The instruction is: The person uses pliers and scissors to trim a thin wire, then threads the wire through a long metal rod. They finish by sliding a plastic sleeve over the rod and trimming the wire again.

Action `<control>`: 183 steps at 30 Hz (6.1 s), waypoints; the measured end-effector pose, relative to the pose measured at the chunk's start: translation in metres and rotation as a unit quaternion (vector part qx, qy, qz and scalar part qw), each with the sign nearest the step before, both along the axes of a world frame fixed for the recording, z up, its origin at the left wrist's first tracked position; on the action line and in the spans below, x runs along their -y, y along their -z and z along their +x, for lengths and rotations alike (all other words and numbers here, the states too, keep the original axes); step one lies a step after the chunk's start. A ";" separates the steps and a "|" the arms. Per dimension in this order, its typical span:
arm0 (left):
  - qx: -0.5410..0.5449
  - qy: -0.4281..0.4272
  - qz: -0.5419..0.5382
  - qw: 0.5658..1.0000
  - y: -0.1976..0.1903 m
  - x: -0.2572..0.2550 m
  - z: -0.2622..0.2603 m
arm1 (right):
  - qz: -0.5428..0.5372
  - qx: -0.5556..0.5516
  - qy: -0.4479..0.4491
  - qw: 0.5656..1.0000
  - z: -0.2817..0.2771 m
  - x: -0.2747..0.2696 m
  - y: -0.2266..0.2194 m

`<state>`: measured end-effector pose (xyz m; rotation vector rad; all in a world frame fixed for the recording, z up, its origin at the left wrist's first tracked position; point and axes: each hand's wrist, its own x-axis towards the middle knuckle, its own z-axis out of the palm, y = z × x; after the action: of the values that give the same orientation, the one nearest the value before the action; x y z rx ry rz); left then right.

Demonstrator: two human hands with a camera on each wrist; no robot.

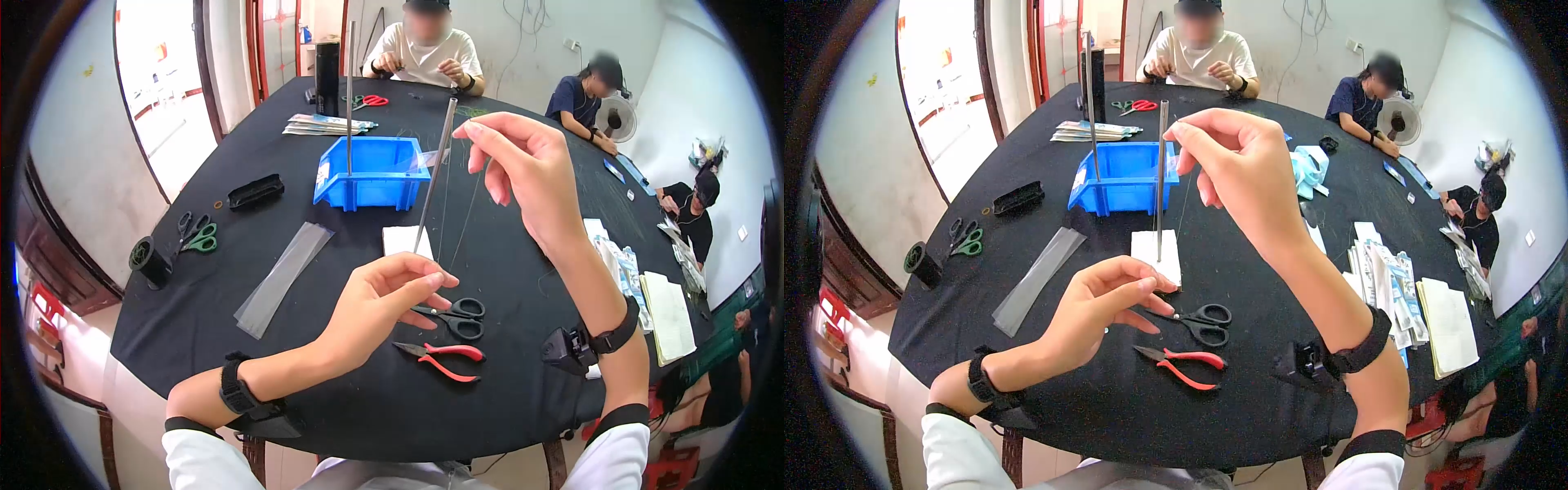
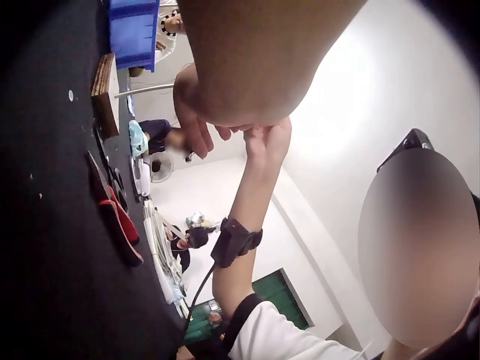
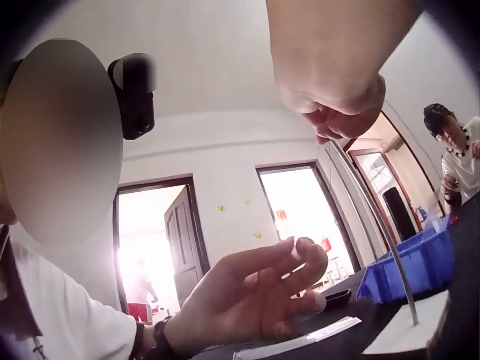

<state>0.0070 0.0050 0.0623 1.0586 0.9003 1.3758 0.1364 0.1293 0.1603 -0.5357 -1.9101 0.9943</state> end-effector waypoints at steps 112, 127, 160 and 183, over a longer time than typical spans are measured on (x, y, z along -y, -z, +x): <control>-0.006 -0.012 0.069 0.998 -0.002 0.002 0.003 | -0.130 0.060 -0.203 0.969 -0.008 -0.042 -0.013; -0.223 -0.298 0.188 0.909 -0.023 -0.009 -0.005 | -0.083 0.080 -0.273 0.955 0.011 -0.004 0.007; -0.057 -0.045 0.046 0.996 -0.016 -0.034 -0.005 | 0.289 0.047 0.130 0.947 -0.011 -0.024 0.000; -0.036 -0.104 0.025 0.994 -0.012 -0.037 -0.005 | 0.247 0.028 0.131 0.960 -0.017 -0.031 0.006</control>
<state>0.0016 0.0416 0.0742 1.0827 1.0575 1.5472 0.1194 0.1604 0.1539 -0.5045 -1.9794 0.3135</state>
